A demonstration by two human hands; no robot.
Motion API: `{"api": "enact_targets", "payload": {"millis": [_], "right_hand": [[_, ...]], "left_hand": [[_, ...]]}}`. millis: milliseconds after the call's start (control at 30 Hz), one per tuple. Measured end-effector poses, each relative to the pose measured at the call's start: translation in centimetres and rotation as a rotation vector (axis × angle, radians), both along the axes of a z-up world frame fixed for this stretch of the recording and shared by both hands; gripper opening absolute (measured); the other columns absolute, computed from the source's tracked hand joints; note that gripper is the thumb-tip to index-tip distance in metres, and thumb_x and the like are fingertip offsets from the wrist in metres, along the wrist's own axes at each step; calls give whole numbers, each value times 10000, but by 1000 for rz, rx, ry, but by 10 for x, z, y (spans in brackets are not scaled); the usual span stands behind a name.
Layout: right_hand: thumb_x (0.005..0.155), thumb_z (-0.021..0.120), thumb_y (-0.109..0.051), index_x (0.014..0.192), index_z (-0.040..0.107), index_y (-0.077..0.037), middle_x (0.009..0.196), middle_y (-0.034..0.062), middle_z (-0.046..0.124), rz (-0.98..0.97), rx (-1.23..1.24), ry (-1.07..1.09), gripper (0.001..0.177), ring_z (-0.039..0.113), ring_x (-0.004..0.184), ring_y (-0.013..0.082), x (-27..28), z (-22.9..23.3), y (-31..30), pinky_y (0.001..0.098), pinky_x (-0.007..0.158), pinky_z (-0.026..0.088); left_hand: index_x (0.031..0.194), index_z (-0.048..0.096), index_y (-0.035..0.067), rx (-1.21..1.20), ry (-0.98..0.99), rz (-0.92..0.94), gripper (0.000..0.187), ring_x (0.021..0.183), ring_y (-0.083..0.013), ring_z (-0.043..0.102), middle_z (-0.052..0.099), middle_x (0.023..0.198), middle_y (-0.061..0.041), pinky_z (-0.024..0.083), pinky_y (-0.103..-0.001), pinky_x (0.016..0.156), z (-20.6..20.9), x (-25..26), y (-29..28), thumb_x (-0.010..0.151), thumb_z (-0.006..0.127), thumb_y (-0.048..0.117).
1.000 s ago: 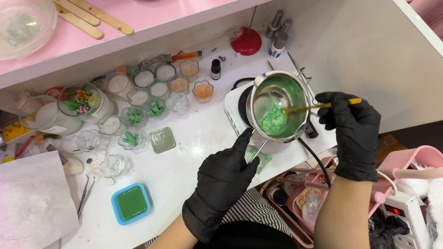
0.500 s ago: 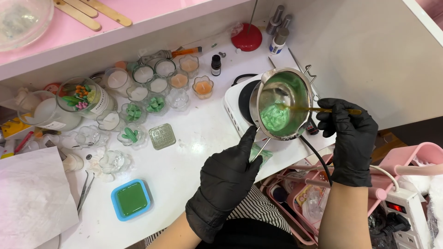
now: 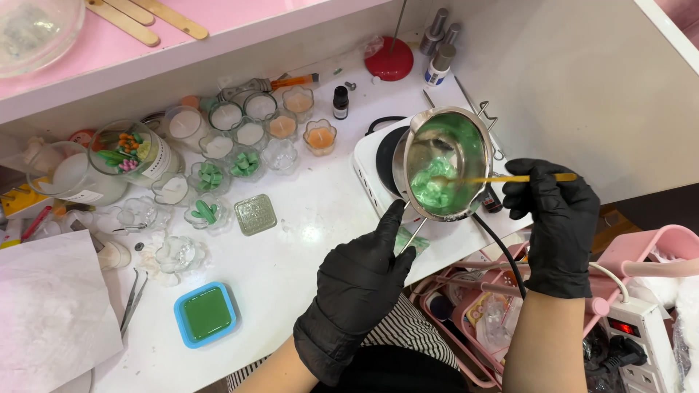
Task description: Melting green wax in a pot and pouring it into a square silicone mold.
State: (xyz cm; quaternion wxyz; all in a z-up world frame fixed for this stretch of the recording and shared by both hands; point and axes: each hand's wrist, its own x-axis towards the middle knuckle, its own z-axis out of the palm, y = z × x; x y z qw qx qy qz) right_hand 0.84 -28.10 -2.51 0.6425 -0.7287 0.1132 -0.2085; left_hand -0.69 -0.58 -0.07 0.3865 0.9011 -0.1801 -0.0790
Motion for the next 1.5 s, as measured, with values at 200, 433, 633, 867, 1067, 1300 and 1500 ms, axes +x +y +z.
{"api": "enact_targets", "payload": {"millis": [200, 433, 633, 867, 1067, 1300, 1500], "right_hand": [[1130, 611, -167, 1161, 712, 51, 1022, 129, 746, 48, -44, -45, 241, 648, 720, 136, 4, 12, 7, 244, 654, 507], [1125, 599, -148, 1189, 678, 33, 1114, 103, 748, 80, -107, -126, 207, 695, 808, 128, 31, 26, 28, 234, 657, 508], [1135, 591, -144, 1214, 674, 27, 1122, 85, 746, 159, -205, -151, 206, 686, 854, 114, 50, 25, 44, 238, 711, 532], [1146, 578, -150, 1152, 671, 19, 1021, 73, 742, 168, -253, -24, 193, 646, 780, 108, 48, 24, 18, 244, 696, 528], [1126, 591, -166, 1156, 663, 3, 1047, 57, 733, 200, -209, -102, 186, 651, 797, 88, 57, 23, 29, 232, 718, 536], [1115, 629, -138, 1168, 694, 11, 973, 74, 706, 182, -202, -15, 171, 561, 749, 91, 58, 24, 16, 240, 667, 458], [1112, 628, -180, 1218, 671, -11, 1107, 49, 733, -29, -437, -91, 204, 671, 903, 102, 41, 30, -1, 245, 786, 534]], "left_hand": [[1517, 455, 165, -97, 8, 37, 699, 617, -284, 697, 720, 688, -63, 538, -428, 584, -12, 6, 6, 885, 725, 294], [1485, 517, 235, -198, 280, 115, 677, 581, -181, 716, 715, 625, -24, 564, -345, 598, 4, 20, 17, 851, 733, 331], [1462, 566, 160, -472, 399, 137, 584, 570, -147, 680, 746, 743, -55, 542, -288, 552, -19, 26, 29, 926, 672, 367], [1483, 528, 100, -825, 854, 3, 559, 492, -115, 622, 771, 849, -87, 488, -240, 460, -12, 25, 42, 997, 529, 377], [1494, 520, 118, -723, 825, 9, 553, 452, -86, 557, 772, 830, -76, 437, -228, 432, -1, 24, 37, 992, 547, 349], [1517, 499, 106, -850, 834, 31, 559, 479, -106, 581, 765, 848, -115, 444, -232, 447, -12, 21, 39, 1001, 552, 315], [1516, 482, 112, -871, 838, 54, 574, 517, -147, 644, 782, 893, -134, 516, -269, 476, -16, 23, 42, 982, 550, 310]]}}
